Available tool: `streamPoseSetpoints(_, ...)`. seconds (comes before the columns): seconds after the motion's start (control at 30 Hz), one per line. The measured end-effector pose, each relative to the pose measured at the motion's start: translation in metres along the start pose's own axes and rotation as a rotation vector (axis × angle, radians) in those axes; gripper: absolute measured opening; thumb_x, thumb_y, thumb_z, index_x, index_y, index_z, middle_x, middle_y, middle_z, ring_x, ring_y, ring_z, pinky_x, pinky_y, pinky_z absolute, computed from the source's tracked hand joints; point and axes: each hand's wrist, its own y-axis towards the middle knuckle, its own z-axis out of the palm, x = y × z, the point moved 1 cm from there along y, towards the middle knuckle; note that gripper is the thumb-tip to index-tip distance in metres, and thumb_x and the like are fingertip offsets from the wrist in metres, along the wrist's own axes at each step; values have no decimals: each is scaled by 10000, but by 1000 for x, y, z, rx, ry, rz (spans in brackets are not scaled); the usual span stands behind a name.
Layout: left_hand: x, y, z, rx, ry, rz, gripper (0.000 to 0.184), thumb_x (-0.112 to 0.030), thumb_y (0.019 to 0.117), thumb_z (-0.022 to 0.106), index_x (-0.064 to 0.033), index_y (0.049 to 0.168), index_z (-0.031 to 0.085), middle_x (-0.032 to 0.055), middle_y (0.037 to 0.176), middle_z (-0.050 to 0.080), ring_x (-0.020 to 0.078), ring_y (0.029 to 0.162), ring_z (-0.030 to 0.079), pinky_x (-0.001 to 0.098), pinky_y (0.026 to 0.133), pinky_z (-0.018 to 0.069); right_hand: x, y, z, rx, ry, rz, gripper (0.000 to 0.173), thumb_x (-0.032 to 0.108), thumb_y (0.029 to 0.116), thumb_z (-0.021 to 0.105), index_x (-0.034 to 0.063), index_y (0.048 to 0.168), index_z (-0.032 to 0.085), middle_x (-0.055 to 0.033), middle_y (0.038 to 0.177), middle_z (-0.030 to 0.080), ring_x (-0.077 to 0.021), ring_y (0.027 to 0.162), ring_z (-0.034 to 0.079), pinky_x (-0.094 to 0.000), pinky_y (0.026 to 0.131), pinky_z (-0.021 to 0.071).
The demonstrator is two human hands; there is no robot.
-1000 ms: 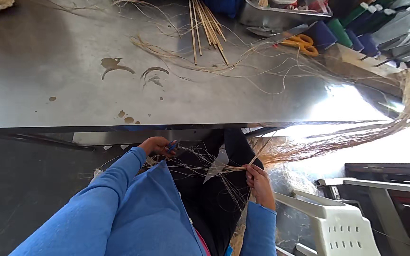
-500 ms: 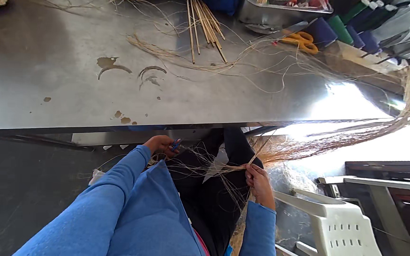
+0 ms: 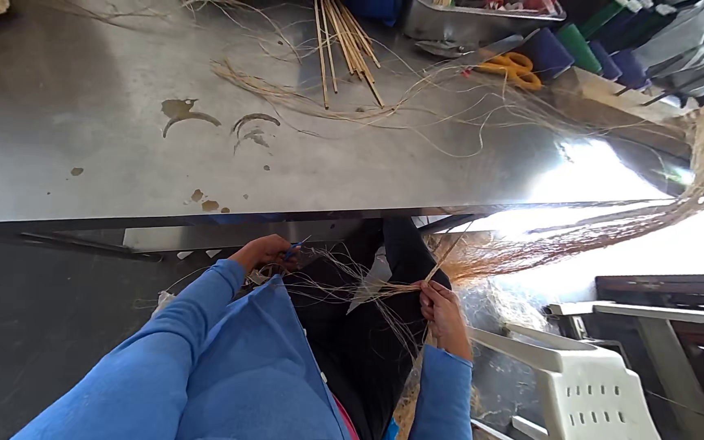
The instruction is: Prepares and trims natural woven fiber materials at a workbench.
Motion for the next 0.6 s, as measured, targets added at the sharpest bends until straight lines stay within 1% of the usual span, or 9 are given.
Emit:
streamPoseSetpoints(0.07, 7, -24, -12, -43, 43, 1, 246, -223, 1089, 513, -2, 1136, 612, 39, 903, 677, 113, 771, 685, 278, 761, 590, 0, -1, 0, 1, -6, -7, 308, 31, 1073, 423, -2, 903, 678, 80, 501, 419, 18, 371, 299, -142, 354, 245)
streamPoseSetpoints(0.17, 16, -65, -35, -90, 136, -20, 292, -258, 1100, 493, 3, 1170, 603, 50, 935, 694, 112, 787, 705, 280, 764, 599, 1, -1, -1, 0, -19, 1, 313, 38, 1077, 425, 0, 892, 673, 75, 501, 415, 18, 370, 294, -139, 355, 236)
streamPoseSetpoints(0.27, 24, -99, -54, -106, 109, -26, 293, -262, 1106, 474, -11, 1179, 606, 44, 936, 716, 118, 800, 727, 280, 770, 608, 2, -1, 0, 10, -29, -1, 316, 48, 1080, 420, 3, 894, 671, 79, 498, 419, 23, 365, 295, -135, 349, 234)
streamPoseSetpoints(0.3, 26, -105, -58, -97, 81, -18, 301, -258, 1111, 460, -10, 1207, 600, 45, 955, 718, 121, 814, 729, 281, 781, 608, 2, -1, 1, 10, -33, -1, 315, 49, 1081, 419, 6, 895, 669, 81, 499, 417, 24, 365, 294, -136, 349, 234)
streamPoseSetpoints(0.33, 28, -108, -60, -82, 55, -10, 305, -254, 1115, 445, -12, 1232, 590, 45, 984, 714, 120, 829, 726, 278, 793, 605, 2, -1, 2, 5, -32, -2, 315, 45, 1081, 419, 4, 894, 670, 82, 497, 418, 23, 364, 293, -137, 347, 235)
streamPoseSetpoints(0.43, 31, -101, -58, -43, -25, 4, 309, -248, 1122, 419, -24, 1255, 586, 51, 1020, 718, 136, 853, 733, 286, 809, 607, 2, -3, 1, -10, -21, -3, 315, 40, 1079, 418, 3, 894, 670, 84, 495, 414, 21, 360, 291, -138, 344, 234)
streamPoseSetpoints(0.5, 29, -90, -51, -10, -54, -4, 322, -264, 1126, 405, -31, 1254, 586, 58, 1002, 722, 148, 852, 737, 294, 804, 610, 2, -5, 0, -18, -11, -4, 317, 44, 1080, 421, 2, 894, 674, 83, 493, 415, 20, 359, 292, -137, 343, 231)
streamPoseSetpoints(0.57, 27, -77, -44, 20, -38, -20, 338, -281, 1128, 397, -31, 1243, 592, 64, 968, 729, 163, 839, 743, 303, 790, 614, 1, -5, 0, -20, -5, -1, 316, 49, 1082, 421, 2, 896, 672, 82, 492, 413, 20, 359, 290, -136, 343, 230)
streamPoseSetpoints(0.6, 27, -71, -41, 37, -21, -30, 347, -293, 1129, 389, -35, 1251, 586, 64, 974, 726, 167, 847, 741, 309, 789, 612, 1, -6, -1, -21, -3, 0, 315, 51, 1082, 421, 3, 897, 672, 82, 495, 413, 20, 360, 290, -135, 344, 231)
